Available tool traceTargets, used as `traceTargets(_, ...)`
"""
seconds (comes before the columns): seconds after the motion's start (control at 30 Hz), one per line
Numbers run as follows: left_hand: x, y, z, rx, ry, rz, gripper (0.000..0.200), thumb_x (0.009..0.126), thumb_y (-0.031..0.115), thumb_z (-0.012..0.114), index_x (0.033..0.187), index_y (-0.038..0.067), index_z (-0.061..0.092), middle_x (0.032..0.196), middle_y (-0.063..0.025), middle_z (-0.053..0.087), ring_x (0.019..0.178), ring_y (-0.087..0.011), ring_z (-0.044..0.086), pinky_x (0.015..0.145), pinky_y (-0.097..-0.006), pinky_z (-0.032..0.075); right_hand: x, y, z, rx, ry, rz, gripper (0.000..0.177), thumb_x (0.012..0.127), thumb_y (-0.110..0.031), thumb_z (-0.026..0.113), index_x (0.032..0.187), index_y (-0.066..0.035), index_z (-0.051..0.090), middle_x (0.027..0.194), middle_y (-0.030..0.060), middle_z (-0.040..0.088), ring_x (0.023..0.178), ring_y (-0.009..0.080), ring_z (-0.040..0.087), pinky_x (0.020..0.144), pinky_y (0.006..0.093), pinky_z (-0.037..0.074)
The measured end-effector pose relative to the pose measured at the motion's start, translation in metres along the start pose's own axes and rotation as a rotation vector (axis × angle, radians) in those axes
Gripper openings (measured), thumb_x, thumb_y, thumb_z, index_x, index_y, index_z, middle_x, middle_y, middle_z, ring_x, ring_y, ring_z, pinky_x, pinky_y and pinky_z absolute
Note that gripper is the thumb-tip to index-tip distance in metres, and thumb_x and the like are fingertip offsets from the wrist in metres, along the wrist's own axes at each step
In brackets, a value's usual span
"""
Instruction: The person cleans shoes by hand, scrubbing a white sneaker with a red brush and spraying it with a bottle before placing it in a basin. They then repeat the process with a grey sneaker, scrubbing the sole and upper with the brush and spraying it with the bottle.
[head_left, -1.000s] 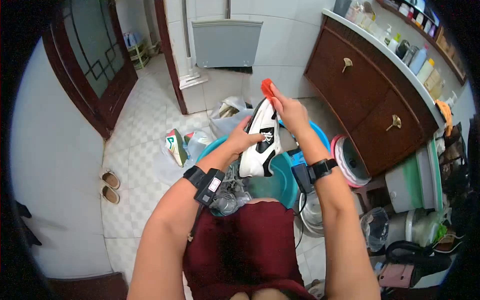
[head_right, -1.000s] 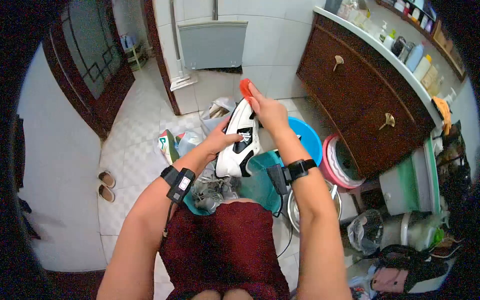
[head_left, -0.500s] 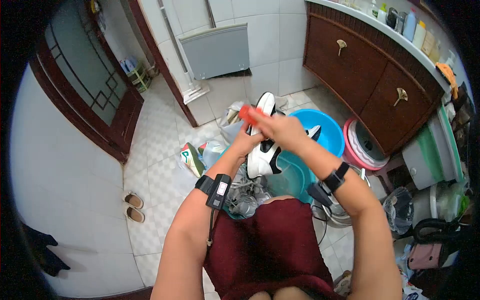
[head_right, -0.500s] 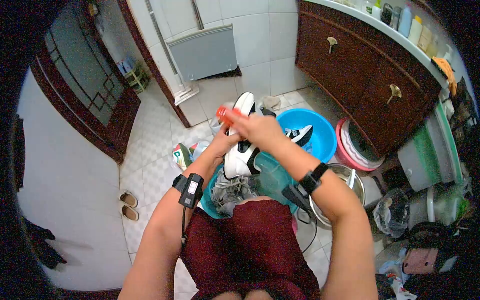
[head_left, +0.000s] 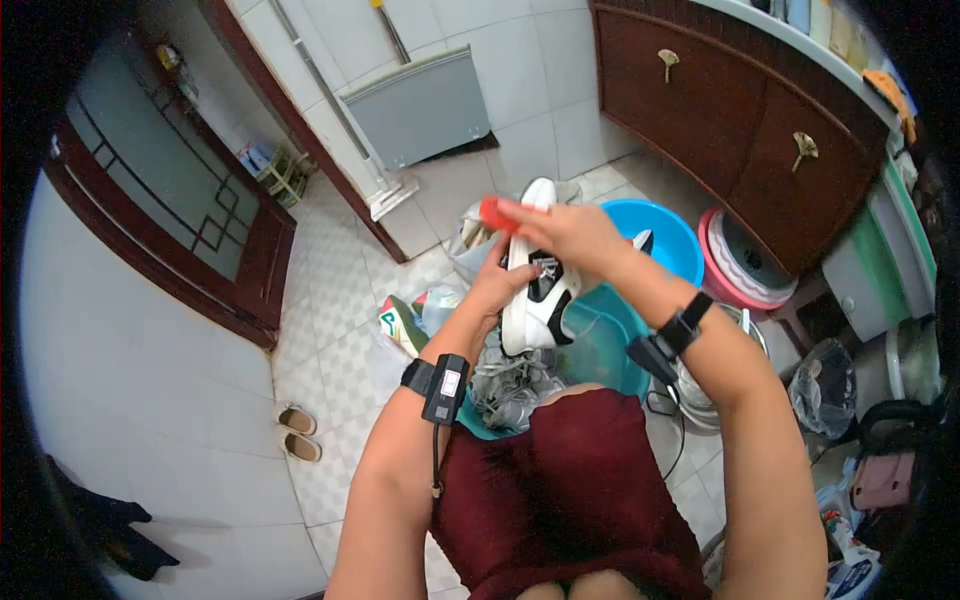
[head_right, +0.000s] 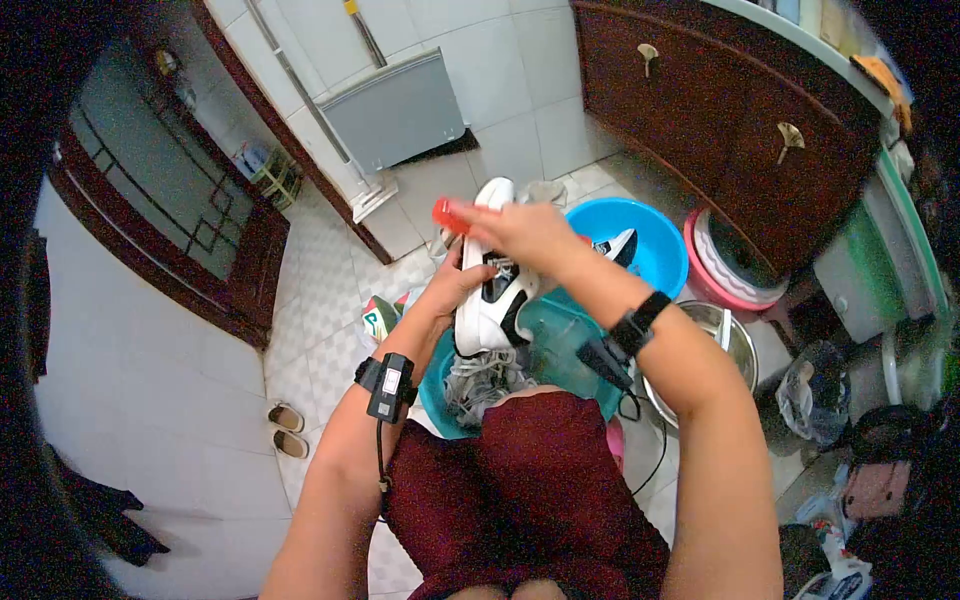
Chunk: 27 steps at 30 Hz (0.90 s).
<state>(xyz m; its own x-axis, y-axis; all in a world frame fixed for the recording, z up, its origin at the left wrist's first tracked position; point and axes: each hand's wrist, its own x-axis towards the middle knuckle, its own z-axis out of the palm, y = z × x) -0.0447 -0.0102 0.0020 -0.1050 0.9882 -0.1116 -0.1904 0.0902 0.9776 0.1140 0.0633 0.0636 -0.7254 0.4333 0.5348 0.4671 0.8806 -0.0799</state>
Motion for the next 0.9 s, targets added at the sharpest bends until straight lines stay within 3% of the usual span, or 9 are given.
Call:
traceTargets(0.2, -0.017, 0.025, 0.014, -0.054, 0.031, 0.061, 0.083, 0.065, -0.002, 0.07, 0.138, 0.008, 0.033, 0.118, -0.0089, 0.056, 0.102, -0.0194, 0.057, 0.087, -0.0324, 0.046, 0.024, 0.069, 0.026, 0.55, 0.094, 0.371, 0.037, 0.093, -0.038, 0.045, 0.124, -0.018, 0.053, 0.09, 0.0185, 0.066, 0.081, 0.0336, 0.063, 0.069, 0.0388, 0.05)
traceTargets(0.27, -0.023, 0.04, 0.019, -0.059, -0.068, 0.147, 0.081, 0.064, -0.001, 0.071, 0.137, 0.008, 0.035, 0.118, -0.0081, 0.056, 0.102, -0.0195, 0.056, 0.088, -0.0321, 0.046, 0.005, 0.093, 0.077, 1.044, -0.066, 0.522, 0.038, 0.093, -0.037, 0.046, 0.119, -0.01, 0.056, 0.092, 0.0137, 0.067, 0.083, 0.028, 0.064, 0.071, 0.0368, 0.05)
traceTargets(0.4, -0.022, 0.035, 0.016, -0.165, -0.157, 0.117, 0.07, 0.065, 0.01, 0.072, 0.128, 0.005, 0.042, 0.111, -0.0073, 0.058, 0.095, -0.0182, 0.059, 0.083, -0.031, 0.048, -0.012, 0.032, 0.029, 1.927, -0.08, 0.586, 0.032, 0.094, -0.028, 0.047, 0.114, -0.006, 0.058, 0.1, 0.0076, 0.065, 0.092, 0.0194, 0.061, 0.082, 0.0302, 0.047)
traceTargets(0.47, -0.022, 0.033, 0.016, -0.223, -0.184, 0.105, 0.06, 0.067, 0.012, 0.069, 0.122, 0.003, 0.047, 0.104, -0.0075, 0.061, 0.088, -0.0175, 0.062, 0.078, -0.0309, 0.051, 0.002, 0.042, 0.036, 1.264, 0.078, 0.259, 0.032, 0.096, -0.027, 0.043, 0.12, -0.009, 0.055, 0.101, 0.0096, 0.064, 0.093, 0.0197, 0.058, 0.083, 0.0302, 0.046)
traceTargets(0.57, -0.018, 0.029, 0.005, -0.307, -0.238, 0.074, 0.056, 0.067, 0.011, 0.068, 0.119, 0.002, 0.049, 0.102, -0.0074, 0.062, 0.086, -0.0186, 0.063, 0.077, -0.0317, 0.052, 0.021, 0.059, 0.015, 1.506, -0.158, 0.761, 0.041, 0.095, -0.045, 0.041, 0.128, -0.021, 0.048, 0.06, -0.0033, 0.044, 0.046, 0.0083, 0.041, 0.042, 0.024, 0.034)
traceTargets(0.63, -0.02, 0.029, 0.0, -0.319, -0.244, 0.03, 0.055, 0.069, 0.011, 0.067, 0.12, 0.001, 0.049, 0.105, -0.0082, 0.062, 0.09, -0.0193, 0.063, 0.081, -0.0331, 0.052, 0.016, 0.042, -0.018, 1.523, -0.06, 0.648, 0.048, 0.095, -0.049, 0.04, 0.126, -0.013, 0.049, 0.059, -0.0089, 0.033, 0.049, 0.0013, 0.03, 0.041, 0.0185, 0.02)
traceTargets(0.73, -0.021, 0.024, -0.012, -0.326, -0.244, 0.002, 0.057, 0.071, 0.015, 0.069, 0.122, 0.002, 0.049, 0.107, -0.0083, 0.062, 0.093, -0.0187, 0.062, 0.084, -0.0332, 0.05, 0.024, 0.028, -0.035, 1.441, -0.066, 0.574, 0.046, 0.095, -0.046, 0.042, 0.128, -0.015, 0.049, 0.06, -0.0077, 0.037, 0.048, 0.002, 0.03, 0.042, 0.0175, 0.02)
traceTargets(0.83, -0.023, 0.023, -0.008, -0.318, -0.237, 0.007, 0.058, 0.072, 0.019, 0.071, 0.123, 0.003, 0.049, 0.109, -0.0078, 0.061, 0.094, -0.018, 0.062, 0.083, -0.0322, 0.051, 0.031, 0.04, -0.007, 1.245, 0.174, 0.331, 0.054, 0.094, -0.048, 0.044, 0.132, -0.011, 0.046, 0.062, -0.0044, 0.053, 0.048, 0.007, 0.047, 0.042, 0.0239, 0.035)
traceTargets(0.9, -0.018, 0.012, -0.014, -0.371, -0.291, 0.005, 0.071, 0.074, 0.041, 0.075, 0.127, 0.005, 0.046, 0.113, -0.0058, 0.06, 0.097, -0.0157, 0.061, 0.083, -0.0311, 0.051, 0.031, 0.032, -0.001, 0.878, 0.491, 0.112, 0.053, 0.093, -0.046, 0.046, 0.134, -0.012, 0.044, 0.071, 0.0027, 0.062, 0.058, 0.017, 0.058, 0.05, 0.0297, 0.043)
